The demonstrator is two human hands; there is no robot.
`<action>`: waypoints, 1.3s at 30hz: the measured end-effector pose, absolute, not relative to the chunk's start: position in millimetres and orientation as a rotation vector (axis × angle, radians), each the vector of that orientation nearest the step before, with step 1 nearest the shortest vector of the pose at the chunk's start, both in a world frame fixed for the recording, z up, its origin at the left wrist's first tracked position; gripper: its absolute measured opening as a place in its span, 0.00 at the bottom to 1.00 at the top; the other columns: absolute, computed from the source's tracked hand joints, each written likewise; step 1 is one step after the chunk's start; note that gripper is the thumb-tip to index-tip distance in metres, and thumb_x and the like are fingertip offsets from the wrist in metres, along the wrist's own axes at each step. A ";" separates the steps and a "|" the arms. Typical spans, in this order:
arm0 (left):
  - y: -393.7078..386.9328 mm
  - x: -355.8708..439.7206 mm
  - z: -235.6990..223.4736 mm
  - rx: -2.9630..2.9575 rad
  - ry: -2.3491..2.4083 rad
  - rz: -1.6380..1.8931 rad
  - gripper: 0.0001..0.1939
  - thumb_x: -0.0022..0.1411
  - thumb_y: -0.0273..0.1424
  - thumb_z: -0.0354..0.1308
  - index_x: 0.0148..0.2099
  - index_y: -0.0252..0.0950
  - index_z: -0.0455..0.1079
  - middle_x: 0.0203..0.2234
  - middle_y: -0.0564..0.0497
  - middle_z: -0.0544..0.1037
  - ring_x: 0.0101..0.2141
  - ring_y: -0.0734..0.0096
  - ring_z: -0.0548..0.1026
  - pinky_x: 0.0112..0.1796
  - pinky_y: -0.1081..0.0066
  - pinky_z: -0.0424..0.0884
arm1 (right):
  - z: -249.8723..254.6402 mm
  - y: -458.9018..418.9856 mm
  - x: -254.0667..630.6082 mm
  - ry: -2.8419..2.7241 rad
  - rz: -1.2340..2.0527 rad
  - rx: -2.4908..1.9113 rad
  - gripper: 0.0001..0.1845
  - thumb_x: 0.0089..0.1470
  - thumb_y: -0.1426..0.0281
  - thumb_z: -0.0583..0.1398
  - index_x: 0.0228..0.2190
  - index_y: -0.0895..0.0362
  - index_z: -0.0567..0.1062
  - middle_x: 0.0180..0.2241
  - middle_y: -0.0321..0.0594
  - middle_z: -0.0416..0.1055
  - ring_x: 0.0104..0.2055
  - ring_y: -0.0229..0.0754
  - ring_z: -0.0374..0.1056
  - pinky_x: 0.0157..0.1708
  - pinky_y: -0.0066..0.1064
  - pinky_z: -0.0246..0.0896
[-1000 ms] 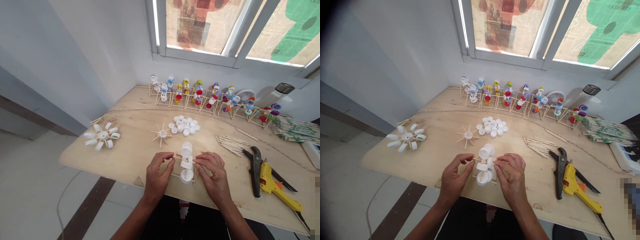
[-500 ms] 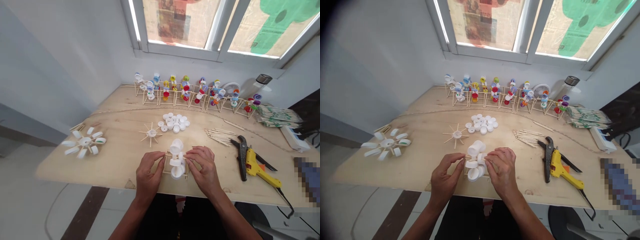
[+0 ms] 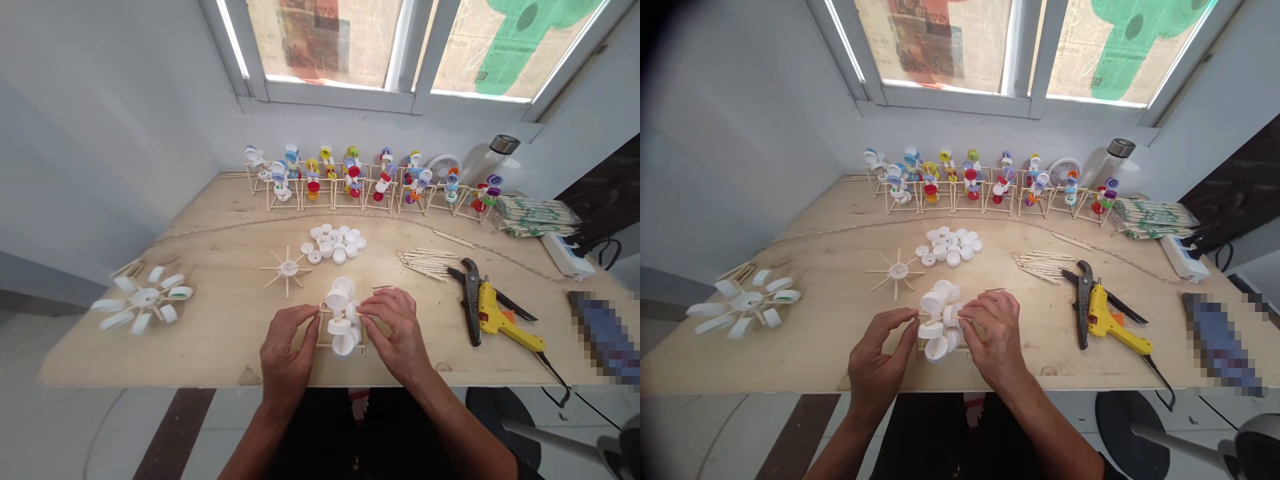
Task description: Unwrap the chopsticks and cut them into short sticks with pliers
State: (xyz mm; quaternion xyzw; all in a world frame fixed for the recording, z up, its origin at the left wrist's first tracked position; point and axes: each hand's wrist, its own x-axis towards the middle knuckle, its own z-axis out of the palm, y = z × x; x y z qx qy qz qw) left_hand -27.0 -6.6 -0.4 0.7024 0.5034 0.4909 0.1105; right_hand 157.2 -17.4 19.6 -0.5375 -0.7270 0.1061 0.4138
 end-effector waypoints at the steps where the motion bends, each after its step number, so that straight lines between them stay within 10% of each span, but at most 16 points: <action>1: -6.6 -27.0 -0.4 2.067 1.481 1.441 0.07 0.58 0.25 0.55 0.40 0.37 0.69 0.33 0.51 0.75 0.36 0.70 0.73 0.39 0.69 0.69 | 19.5 -17.5 157.4 -1.827 0.273 -1.350 0.07 0.52 0.74 0.59 0.34 0.52 0.75 0.34 0.36 0.75 0.44 0.46 0.64 0.48 0.44 0.52; 39: -12.8 -23.8 -1.5 1.855 1.583 1.338 0.12 0.59 0.32 0.53 0.45 0.37 0.68 0.32 0.50 0.75 0.30 0.73 0.71 0.30 0.72 0.69 | -1.3 -33.3 168.8 -1.741 0.344 -1.451 0.12 0.55 0.69 0.56 0.43 0.53 0.70 0.37 0.40 0.73 0.37 0.42 0.70 0.43 0.40 0.60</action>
